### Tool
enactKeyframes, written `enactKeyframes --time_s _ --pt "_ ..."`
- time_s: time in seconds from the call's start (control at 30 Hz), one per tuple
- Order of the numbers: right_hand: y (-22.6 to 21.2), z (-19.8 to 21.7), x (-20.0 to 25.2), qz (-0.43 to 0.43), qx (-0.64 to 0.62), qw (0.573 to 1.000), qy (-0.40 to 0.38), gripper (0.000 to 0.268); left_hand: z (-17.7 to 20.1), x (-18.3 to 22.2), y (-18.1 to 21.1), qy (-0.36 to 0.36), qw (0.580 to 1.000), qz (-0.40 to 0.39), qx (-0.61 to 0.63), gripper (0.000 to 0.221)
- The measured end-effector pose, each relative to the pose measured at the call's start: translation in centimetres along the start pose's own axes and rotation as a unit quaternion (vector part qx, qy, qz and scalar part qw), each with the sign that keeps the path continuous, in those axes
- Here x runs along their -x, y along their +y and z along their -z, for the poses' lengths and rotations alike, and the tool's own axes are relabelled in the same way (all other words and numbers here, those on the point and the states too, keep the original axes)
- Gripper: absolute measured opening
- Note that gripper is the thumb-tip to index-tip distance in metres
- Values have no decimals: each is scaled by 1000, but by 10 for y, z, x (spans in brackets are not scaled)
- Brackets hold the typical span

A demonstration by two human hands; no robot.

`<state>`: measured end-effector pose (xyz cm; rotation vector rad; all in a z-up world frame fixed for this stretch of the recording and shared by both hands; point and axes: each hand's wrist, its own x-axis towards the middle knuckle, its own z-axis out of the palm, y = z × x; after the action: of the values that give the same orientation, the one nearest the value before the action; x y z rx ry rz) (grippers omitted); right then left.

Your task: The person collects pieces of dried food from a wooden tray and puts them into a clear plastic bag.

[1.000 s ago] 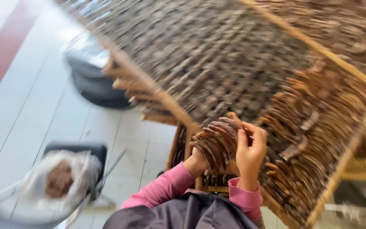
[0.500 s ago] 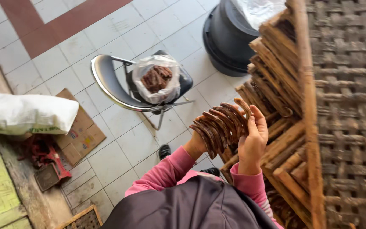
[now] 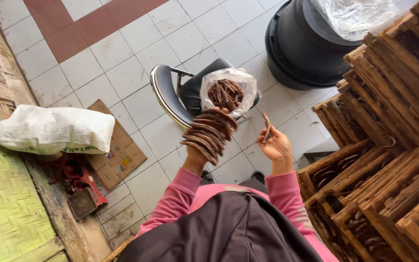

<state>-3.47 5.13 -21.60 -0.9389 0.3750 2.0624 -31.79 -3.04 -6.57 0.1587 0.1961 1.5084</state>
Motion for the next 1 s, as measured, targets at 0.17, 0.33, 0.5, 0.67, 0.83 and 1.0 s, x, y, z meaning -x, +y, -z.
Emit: enactKeyframes --time_s 0.17,0.33,0.5,0.67,0.83,1.0 --pt "31 -34 -102 -30 60 997 36 21 0 -8 64 33 993 -65 98 54" --pt "61 -81 -223 -8 208 976 65 23 -5 -13 72 51 989 -122 71 57" --pt "105 -88 -291 16 444 889 107 23 -8 -33 65 89 972 -171 135 58" --pt "136 -80 -308 42 627 776 59 24 -11 -60 61 133 963 -234 18 62" --pt "157 -78 -311 76 694 715 6 27 1 -79 50 202 938 -268 89 58" --pt "165 -81 -316 60 827 544 126 21 14 -95 39 193 952 -236 39 52"
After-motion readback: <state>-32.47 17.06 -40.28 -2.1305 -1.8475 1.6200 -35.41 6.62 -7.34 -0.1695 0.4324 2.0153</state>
